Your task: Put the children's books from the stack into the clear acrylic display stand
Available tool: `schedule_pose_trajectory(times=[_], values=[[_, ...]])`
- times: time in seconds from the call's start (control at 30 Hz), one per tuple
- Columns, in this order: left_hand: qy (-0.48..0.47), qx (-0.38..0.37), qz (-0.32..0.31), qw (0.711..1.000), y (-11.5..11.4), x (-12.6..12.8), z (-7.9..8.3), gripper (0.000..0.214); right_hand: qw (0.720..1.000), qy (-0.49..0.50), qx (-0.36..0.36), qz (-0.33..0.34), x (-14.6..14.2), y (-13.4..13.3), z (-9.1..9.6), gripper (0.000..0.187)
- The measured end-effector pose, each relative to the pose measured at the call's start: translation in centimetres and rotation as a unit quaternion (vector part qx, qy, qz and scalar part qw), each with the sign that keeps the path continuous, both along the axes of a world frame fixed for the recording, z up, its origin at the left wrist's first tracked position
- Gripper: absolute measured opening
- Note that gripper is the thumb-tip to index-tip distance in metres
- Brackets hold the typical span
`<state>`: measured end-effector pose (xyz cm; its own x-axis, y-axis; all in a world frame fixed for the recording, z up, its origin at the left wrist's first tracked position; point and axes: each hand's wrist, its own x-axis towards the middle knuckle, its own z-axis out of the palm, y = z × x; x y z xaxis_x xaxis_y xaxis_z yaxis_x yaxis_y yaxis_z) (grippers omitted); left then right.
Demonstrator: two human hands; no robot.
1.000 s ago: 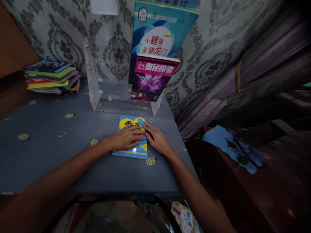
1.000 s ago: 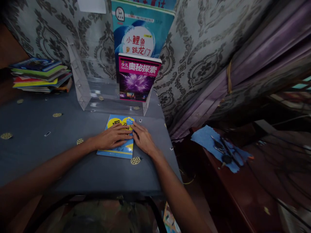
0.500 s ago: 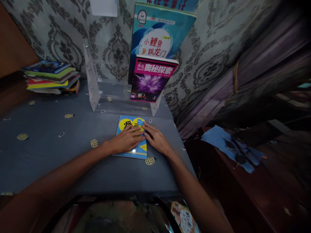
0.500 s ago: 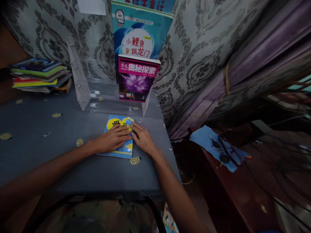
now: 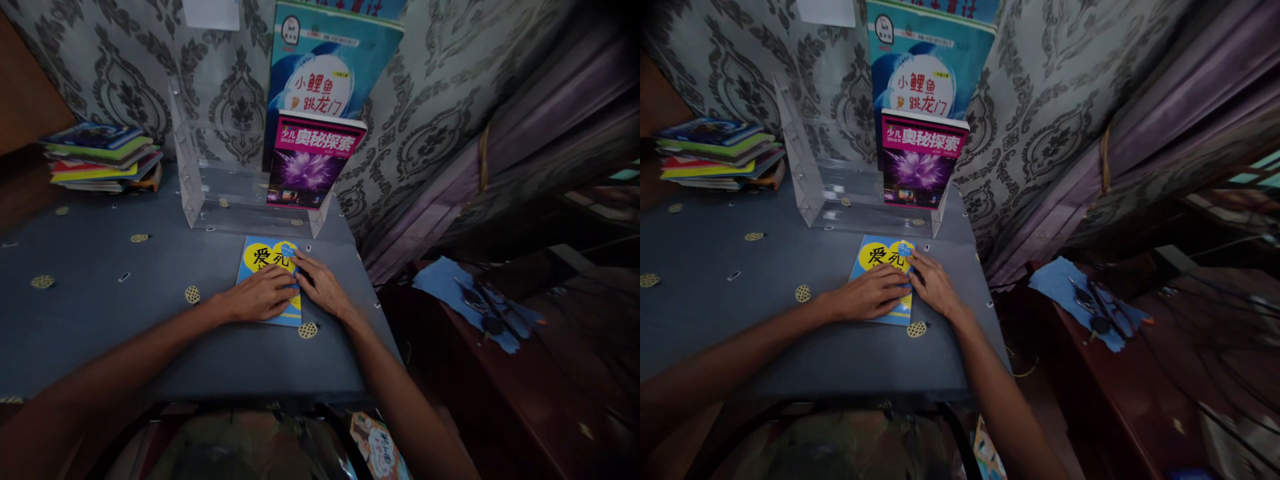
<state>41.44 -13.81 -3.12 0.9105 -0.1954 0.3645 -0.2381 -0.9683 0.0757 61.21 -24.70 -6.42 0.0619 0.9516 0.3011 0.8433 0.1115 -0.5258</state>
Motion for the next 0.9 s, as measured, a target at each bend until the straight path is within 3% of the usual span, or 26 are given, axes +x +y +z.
schedule_pose_trajectory(times=[0.27, 0.9], values=[[0.001, -0.013, -0.027, 1.000, 0.10, -0.22, 0.17, 0.026, 1.000, -0.005, -0.007, -0.004, -0.16, -0.04, 0.23, 0.045], [0.010, 0.003, -0.005, 1.000, 0.06, -0.03, -0.19, 0.025, 1.000, 0.003, -0.001, -0.001, -0.18, 0.04, 0.20, 0.045]])
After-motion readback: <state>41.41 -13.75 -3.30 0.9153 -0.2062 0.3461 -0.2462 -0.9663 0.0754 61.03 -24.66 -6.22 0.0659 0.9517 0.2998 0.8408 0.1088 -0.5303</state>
